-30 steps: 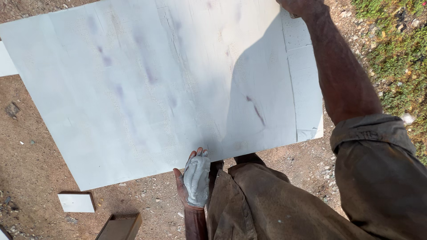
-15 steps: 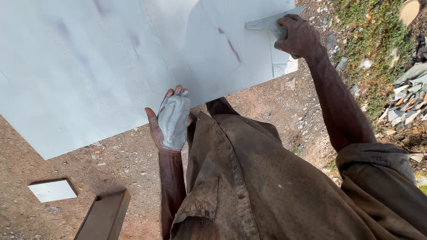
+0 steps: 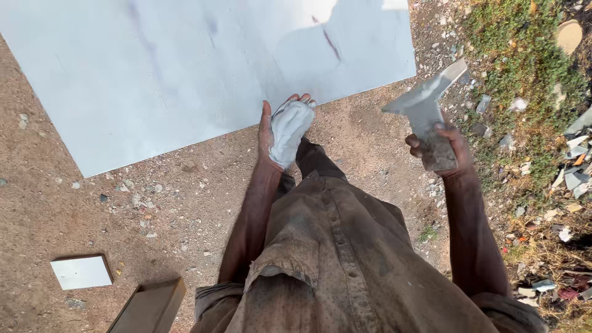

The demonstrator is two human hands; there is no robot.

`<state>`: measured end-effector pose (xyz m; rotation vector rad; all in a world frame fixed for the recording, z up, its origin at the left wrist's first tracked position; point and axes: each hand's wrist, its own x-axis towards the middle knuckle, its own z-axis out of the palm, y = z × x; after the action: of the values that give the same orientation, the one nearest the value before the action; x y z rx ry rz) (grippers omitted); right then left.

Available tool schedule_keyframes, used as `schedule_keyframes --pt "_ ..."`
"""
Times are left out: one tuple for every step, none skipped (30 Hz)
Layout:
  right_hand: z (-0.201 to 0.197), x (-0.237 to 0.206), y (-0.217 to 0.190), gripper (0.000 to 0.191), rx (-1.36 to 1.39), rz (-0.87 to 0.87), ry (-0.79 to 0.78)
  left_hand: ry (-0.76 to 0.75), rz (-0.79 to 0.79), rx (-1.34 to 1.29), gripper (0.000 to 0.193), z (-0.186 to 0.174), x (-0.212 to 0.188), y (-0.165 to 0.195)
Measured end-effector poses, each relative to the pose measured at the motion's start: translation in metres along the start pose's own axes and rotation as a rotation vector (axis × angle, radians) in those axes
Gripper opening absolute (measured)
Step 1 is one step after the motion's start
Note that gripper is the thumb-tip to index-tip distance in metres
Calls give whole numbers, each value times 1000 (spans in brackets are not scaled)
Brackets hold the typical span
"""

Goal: The person scoops white plaster from a basin using a trowel, walks to a large white board, and spreads the plaster evenly across its surface. The person repeatedly transfers plaster from the hand to the trowel and smooths the board.

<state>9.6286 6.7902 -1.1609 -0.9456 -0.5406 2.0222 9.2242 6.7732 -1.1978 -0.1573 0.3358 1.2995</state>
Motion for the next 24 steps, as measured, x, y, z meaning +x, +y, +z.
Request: schedule_keyframes --pt "15 -4 10 65 176 -4 -83 -45 -64 -21 85 2 4 -8" --pt "29 -6 21 61 352 -11 -178 -96 -125 -33 87 4 5 -14" --pt "41 -7 28 57 523 -16 -275 -189 -151 -66 90 6 7 -22" --pt "51 -8 34 63 537 -22 -312 -280 -180 -101 93 8 7 -28" --pt "61 -8 39 68 548 -29 -349 -373 -209 -136 95 9 7 -34" --pt "72 -6 44 74 561 -34 -385 -391 -172 -214 96 11 8 -39" --pt "83 -5 46 73 490 -36 -376 -404 -134 -297 98 11 8 -42" --pt "96 -4 48 72 416 -33 -369 -418 -90 -383 99 13 11 -44" --pt "110 0 48 70 338 -29 -367 -357 -43 -396 101 13 11 -44" --pt "126 3 49 69 95 -116 -326 -291 6 -411 102 15 16 -44" --pt "145 8 52 67 -146 -203 -276 -221 54 -430 104 16 17 -40" --pt "163 13 54 65 -389 -294 -224 -259 90 -388 104 18 21 -38" --pt "181 17 57 69 -721 -408 -254 -293 127 -346 105 21 24 -31" --pt "197 21 61 74 -1050 -520 -276 -322 162 -303 106 26 27 -27" --pt "209 25 61 80 -1379 -635 -288 -246 236 -300 103 31 29 -19" --pt "219 29 61 81 -1361 -543 -291 -168 308 -298 101 38 30 -13" --pt "224 33 60 82 -1339 -454 -292 -91 377 -293 98 45 31 -5" --pt "225 37 56 83 -1308 -360 -288 -106 426 -249 98 53 29 2" --pt "222 41 51 83 -1339 -303 -281 -119 477 -209 97 62 27 10" --pt "216 46 44 84 -1372 -241 -280 -130 532 -174 97 70 23 19" --pt "207 53 37 85 -1411 -188 -281 -220 518 -163 97 77 20 27" --pt "197 61 29 83 -1435 -176 -246 -315 509 -154 97 84 17 36" --pt "186 70 22 81 -1455 -150 -211 -396 499 -146 97 89 14 43" --pt "175 79 16 80 -1472 -113 -177 -348 528 -144 95 92 13 48"
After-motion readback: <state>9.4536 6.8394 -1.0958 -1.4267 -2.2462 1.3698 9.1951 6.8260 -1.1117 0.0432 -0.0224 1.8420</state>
